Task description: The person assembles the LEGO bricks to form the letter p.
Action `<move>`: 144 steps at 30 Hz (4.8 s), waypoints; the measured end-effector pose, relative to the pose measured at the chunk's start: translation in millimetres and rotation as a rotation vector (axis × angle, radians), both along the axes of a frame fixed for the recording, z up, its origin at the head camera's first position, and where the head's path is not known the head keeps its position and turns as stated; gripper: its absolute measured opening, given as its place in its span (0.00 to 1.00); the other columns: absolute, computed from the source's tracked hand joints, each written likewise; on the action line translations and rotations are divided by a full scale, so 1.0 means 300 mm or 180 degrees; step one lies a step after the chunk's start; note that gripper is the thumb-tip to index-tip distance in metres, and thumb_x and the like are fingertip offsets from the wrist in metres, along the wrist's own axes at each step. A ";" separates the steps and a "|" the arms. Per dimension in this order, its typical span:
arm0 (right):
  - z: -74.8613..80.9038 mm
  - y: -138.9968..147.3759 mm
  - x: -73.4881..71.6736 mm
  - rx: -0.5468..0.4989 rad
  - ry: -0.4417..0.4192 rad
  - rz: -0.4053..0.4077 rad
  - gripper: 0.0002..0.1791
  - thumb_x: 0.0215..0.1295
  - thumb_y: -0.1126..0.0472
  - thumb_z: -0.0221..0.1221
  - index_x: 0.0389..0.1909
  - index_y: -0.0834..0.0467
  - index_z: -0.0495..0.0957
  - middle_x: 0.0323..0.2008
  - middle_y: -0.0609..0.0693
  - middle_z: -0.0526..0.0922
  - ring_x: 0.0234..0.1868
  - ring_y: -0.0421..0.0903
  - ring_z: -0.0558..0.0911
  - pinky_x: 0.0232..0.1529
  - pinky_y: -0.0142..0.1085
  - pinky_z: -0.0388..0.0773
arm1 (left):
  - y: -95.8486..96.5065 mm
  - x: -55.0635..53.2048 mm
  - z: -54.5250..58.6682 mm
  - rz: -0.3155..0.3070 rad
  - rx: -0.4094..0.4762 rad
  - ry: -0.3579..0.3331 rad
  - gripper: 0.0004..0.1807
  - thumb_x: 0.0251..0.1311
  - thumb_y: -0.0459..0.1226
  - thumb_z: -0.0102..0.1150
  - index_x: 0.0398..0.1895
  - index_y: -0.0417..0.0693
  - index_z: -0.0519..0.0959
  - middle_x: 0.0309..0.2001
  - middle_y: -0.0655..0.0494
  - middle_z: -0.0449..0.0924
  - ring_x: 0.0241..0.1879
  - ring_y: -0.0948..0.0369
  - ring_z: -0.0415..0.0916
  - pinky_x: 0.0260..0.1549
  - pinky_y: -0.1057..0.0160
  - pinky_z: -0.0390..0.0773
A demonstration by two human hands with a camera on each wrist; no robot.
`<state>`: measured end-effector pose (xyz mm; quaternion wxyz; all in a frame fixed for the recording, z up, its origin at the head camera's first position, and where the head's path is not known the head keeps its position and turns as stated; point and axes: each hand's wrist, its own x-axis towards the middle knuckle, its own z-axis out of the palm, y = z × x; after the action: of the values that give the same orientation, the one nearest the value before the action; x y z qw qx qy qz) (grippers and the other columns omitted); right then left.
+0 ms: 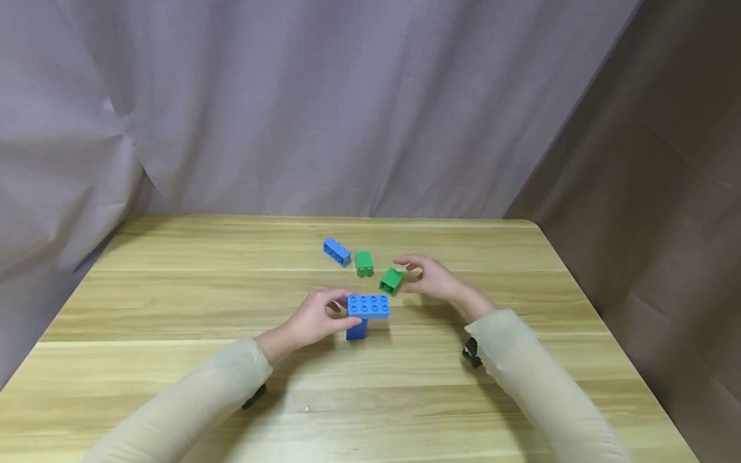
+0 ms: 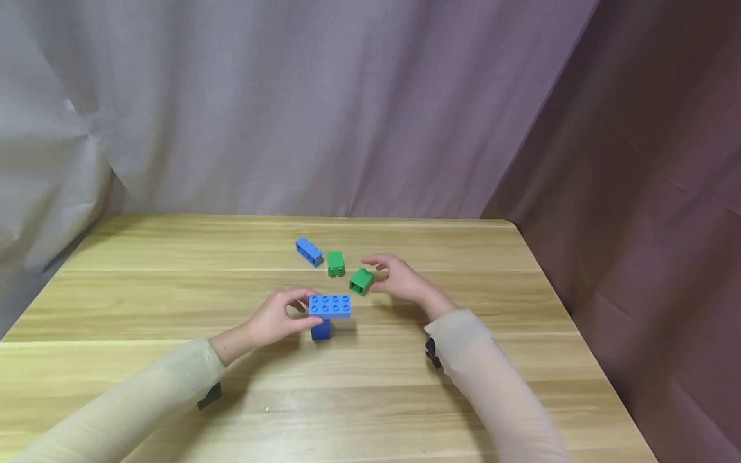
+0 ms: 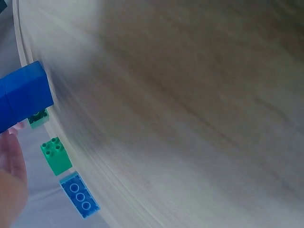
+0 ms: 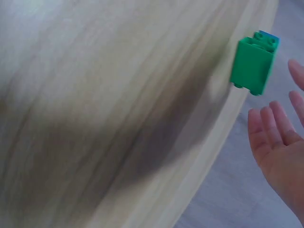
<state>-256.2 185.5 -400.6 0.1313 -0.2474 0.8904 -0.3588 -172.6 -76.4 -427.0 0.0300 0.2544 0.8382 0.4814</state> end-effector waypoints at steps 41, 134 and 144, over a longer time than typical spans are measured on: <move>-0.039 -0.058 0.003 -0.0046 -0.0223 -0.0293 0.20 0.50 0.69 0.65 0.42 0.64 0.67 0.40 0.58 0.77 0.44 0.52 0.77 0.48 0.43 0.76 | 0.000 0.010 -0.002 0.0000 -0.0011 0.0036 0.21 0.52 0.40 0.67 0.50 0.43 0.77 0.39 0.53 0.83 0.37 0.62 0.78 0.38 0.70 0.80; 0.156 -0.211 0.237 -0.0928 0.0104 -0.0404 0.26 0.49 0.63 0.69 0.51 0.64 0.75 0.46 0.60 0.82 0.47 0.54 0.81 0.54 0.47 0.77 | 0.000 0.005 -0.013 -0.0022 0.0076 0.0063 0.17 0.53 0.38 0.66 0.45 0.43 0.78 0.37 0.51 0.83 0.37 0.60 0.79 0.38 0.71 0.80; 0.124 -0.230 0.252 -0.0891 0.0084 -0.0329 0.25 0.49 0.61 0.69 0.50 0.61 0.77 0.43 0.56 0.83 0.47 0.53 0.81 0.52 0.47 0.77 | -0.003 0.011 -0.012 -0.0050 0.0078 0.0107 0.16 0.53 0.38 0.66 0.44 0.43 0.78 0.38 0.50 0.83 0.38 0.59 0.79 0.39 0.69 0.80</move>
<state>-180.7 116.6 -363.5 0.0652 -0.2218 0.8449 -0.4824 -169.2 -77.4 -430.4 0.0165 0.2694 0.8306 0.4870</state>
